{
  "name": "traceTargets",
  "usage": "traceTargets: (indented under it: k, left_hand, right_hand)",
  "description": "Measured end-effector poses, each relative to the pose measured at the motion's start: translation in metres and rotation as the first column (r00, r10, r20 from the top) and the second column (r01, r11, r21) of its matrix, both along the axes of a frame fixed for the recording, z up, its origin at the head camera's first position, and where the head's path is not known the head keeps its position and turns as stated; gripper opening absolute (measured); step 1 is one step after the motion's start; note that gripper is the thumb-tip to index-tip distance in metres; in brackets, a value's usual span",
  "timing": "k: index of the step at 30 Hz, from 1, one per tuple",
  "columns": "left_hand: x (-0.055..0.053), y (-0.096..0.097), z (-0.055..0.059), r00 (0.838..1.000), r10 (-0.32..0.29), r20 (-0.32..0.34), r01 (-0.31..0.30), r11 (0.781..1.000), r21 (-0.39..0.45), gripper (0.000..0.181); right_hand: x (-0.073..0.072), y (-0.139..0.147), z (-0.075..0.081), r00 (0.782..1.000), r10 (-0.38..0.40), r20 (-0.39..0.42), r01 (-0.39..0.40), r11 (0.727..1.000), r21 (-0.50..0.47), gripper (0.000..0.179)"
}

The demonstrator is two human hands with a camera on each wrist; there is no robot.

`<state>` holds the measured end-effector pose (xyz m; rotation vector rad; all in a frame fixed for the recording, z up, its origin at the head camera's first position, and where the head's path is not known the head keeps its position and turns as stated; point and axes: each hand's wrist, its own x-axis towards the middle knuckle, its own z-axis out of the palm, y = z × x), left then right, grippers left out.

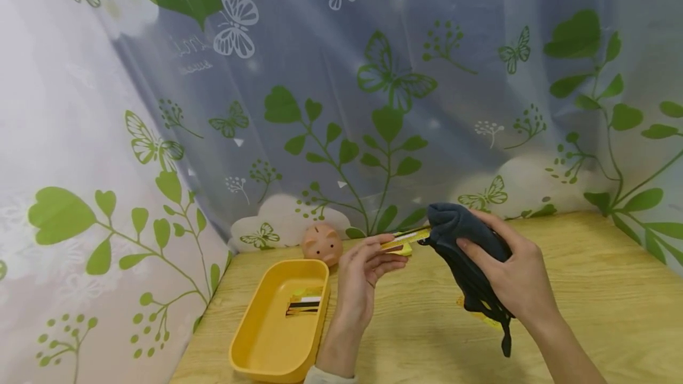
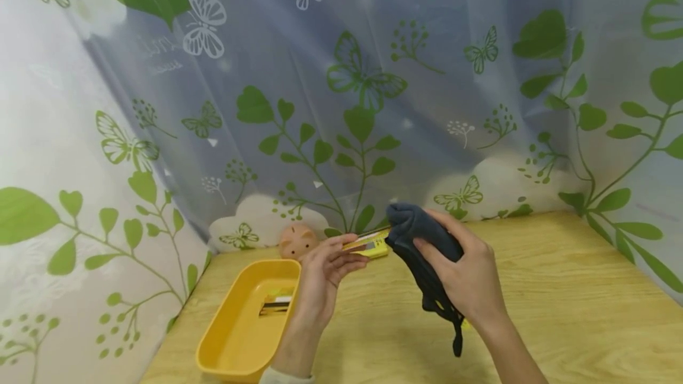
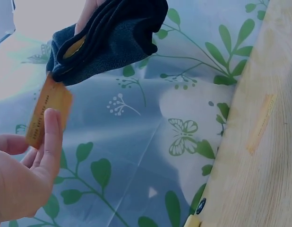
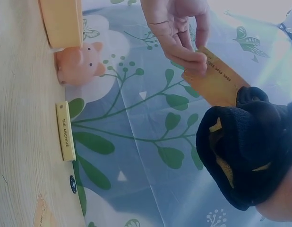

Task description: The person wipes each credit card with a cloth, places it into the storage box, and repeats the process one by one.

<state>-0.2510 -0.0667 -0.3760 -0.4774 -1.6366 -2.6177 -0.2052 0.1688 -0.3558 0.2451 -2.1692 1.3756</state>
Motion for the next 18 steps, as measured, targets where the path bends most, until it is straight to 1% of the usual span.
traceTargets:
  k: [2, 4, 7, 13, 18]
  left_hand:
    - [0.0007, -0.0002, 0.0, 1.0, 0.005, -0.008, -0.004, 1.0, 0.019, 0.028]
    - [0.001, -0.0004, -0.0003, 1.0, 0.006, -0.023, -0.005, 1.0, 0.017, 0.028]
    - [0.0009, -0.0007, -0.0007, 0.999, 0.006, -0.041, -0.006, 1.0, -0.003, 0.033]
    - [0.0003, -0.0007, -0.0021, 0.999, -0.003, -0.048, 0.002, 1.0, -0.028, 0.048]
    - [0.001, -0.0011, -0.0019, 0.999, 0.002, -0.051, -0.004, 0.999, -0.039, 0.05]
  right_hand:
    - [0.0001, 0.0004, 0.0001, 1.0, 0.003, -0.001, -0.003, 1.0, -0.01, 0.053]
    - [-0.0001, 0.001, 0.0003, 1.0, 0.002, -0.008, -0.002, 1.0, -0.019, 0.053]
    - [-0.0001, 0.0022, 0.0008, 1.0, 0.0, -0.027, -0.001, 0.999, -0.034, 0.053]
    - [0.0012, 0.0034, 0.0032, 0.999, -0.01, -0.044, 0.007, 0.999, -0.051, 0.051]
    - [0.003, 0.001, 0.0037, 0.998, -0.036, -0.055, 0.032, 0.997, -0.073, 0.051]
